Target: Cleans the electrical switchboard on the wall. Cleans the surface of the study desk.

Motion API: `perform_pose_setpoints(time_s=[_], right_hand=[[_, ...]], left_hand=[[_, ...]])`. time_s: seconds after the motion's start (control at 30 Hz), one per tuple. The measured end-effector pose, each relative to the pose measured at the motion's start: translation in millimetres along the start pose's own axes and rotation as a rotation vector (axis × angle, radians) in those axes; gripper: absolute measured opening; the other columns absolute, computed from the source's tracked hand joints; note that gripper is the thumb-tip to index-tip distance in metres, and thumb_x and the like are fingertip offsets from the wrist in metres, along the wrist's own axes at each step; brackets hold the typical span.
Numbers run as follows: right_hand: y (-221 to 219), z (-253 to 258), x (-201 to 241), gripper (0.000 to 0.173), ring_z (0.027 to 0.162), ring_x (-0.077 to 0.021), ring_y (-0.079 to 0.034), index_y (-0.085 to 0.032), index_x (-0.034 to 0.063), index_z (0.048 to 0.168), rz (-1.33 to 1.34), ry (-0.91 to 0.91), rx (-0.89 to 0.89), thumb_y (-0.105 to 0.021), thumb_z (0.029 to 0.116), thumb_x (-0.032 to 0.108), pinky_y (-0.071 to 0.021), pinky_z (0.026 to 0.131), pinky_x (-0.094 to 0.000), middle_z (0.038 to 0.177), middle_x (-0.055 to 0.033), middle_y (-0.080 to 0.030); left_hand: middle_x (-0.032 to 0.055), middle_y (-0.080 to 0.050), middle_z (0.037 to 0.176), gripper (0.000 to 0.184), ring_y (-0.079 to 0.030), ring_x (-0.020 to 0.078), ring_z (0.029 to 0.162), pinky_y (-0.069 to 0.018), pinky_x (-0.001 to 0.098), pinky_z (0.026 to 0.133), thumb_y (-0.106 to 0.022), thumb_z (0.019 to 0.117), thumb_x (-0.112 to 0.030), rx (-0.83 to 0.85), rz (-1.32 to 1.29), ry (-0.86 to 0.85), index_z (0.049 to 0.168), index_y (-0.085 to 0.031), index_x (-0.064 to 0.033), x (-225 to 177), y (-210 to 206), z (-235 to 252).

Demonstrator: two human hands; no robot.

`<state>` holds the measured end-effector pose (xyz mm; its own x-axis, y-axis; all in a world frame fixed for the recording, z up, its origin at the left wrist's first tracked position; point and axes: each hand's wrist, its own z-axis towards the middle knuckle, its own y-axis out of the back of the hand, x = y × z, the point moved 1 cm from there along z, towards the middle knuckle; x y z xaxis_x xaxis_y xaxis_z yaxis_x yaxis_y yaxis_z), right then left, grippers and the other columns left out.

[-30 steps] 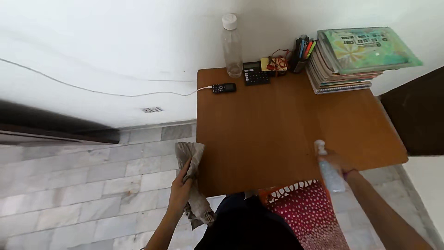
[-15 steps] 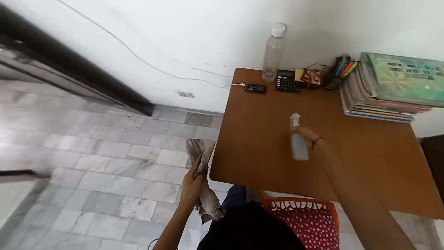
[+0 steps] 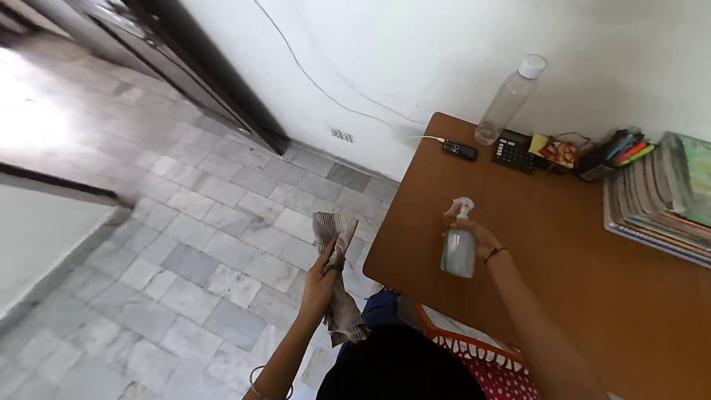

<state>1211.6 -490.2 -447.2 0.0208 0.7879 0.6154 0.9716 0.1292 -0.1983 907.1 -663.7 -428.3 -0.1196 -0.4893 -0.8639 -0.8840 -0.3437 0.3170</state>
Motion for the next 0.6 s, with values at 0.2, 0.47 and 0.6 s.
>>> perform_pose_setpoints(time_s=[0.2,0.47,0.6], right_hand=[[-9,-8,-12,0.014,0.066,-0.0129,-0.063,-0.058,0.0056,0.112,-0.080,-0.006,-0.067,-0.050,0.1008,0.008,-0.0548,0.060,-0.0279,0.081,-0.0058,-0.064],[-17,-28,-25,0.046,0.097,-0.0349,-0.063,-0.056,-0.0037,0.133,-0.671,0.238,-0.248,-0.073,0.0907,0.006,-0.0518,0.084,-0.0508,0.116,-0.0269,-0.063],[-29,-41,-34,0.046,0.113,-0.0397,-0.059,-0.059,-0.0070,0.130,-0.761,0.213,-0.288,-0.075,0.0893,0.008,-0.0493,0.095,-0.0542,0.130,-0.0284,-0.057]], left_hand=[[0.0210,-0.058,0.139,0.060,-0.064,0.0188,0.105,-0.0506,0.0348,0.089,-0.041,0.0947,0.010,0.013,0.007,0.002,0.153,-0.045,-0.0052,1,5,7],[0.0198,-0.053,0.149,0.058,-0.059,0.0267,0.124,-0.0465,0.0434,0.102,-0.041,0.0968,0.011,0.056,0.018,-0.018,0.152,-0.045,-0.0041,-1,7,16],[0.0174,-0.052,0.150,0.057,-0.059,0.0256,0.123,-0.0468,0.0431,0.101,-0.043,0.0985,0.011,0.070,0.010,-0.011,0.153,-0.045,-0.0057,-4,7,19]])
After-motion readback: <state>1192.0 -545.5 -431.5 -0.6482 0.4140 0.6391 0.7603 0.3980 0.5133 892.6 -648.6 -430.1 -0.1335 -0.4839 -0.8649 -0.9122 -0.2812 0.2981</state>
